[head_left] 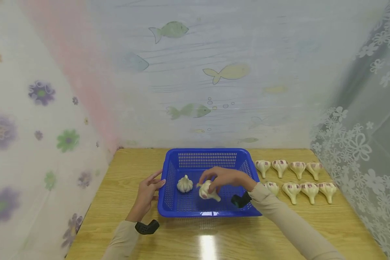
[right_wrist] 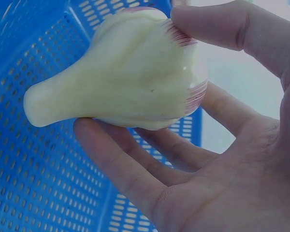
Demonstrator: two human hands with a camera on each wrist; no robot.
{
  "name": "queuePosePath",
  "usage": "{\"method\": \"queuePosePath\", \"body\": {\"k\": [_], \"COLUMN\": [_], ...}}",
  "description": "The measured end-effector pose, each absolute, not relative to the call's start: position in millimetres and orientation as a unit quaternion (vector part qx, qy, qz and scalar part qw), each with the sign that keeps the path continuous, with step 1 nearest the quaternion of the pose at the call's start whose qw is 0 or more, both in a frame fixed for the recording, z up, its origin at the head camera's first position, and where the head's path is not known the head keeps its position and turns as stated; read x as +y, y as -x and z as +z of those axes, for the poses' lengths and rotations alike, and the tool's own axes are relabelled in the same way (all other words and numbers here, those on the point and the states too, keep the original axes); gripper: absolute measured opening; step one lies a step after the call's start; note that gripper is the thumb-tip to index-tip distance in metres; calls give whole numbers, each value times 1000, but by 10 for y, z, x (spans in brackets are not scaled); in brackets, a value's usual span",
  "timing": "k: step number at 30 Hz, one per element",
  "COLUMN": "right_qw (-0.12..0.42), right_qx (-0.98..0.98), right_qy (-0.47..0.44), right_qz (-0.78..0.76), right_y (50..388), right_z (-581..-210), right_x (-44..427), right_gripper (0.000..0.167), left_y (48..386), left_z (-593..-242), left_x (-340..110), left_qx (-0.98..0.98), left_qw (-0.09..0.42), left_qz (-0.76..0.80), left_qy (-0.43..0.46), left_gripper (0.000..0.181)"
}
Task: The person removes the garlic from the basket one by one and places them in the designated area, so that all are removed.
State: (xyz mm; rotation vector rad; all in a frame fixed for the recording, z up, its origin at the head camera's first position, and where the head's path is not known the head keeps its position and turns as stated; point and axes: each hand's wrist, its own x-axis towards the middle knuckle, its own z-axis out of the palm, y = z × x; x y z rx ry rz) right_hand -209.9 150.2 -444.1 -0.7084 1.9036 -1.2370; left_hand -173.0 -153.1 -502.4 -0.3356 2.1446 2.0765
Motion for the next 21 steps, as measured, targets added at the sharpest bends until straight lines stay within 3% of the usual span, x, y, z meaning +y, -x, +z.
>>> {"method": "queuePosePath", "body": {"k": [21], "right_qw": [344], "right_qx": [751], "right_qy": [247], "right_qz": [-506], "right_y": [2090], "right_z": [-4278], "right_x": [1943], "right_gripper": [43], "left_y": [1732], "left_z": [-5010], "left_x": [-1530], "left_qx": [710], "left_qw": [69], "left_qz": [691], "left_qy": [112], "left_gripper": [48]}}
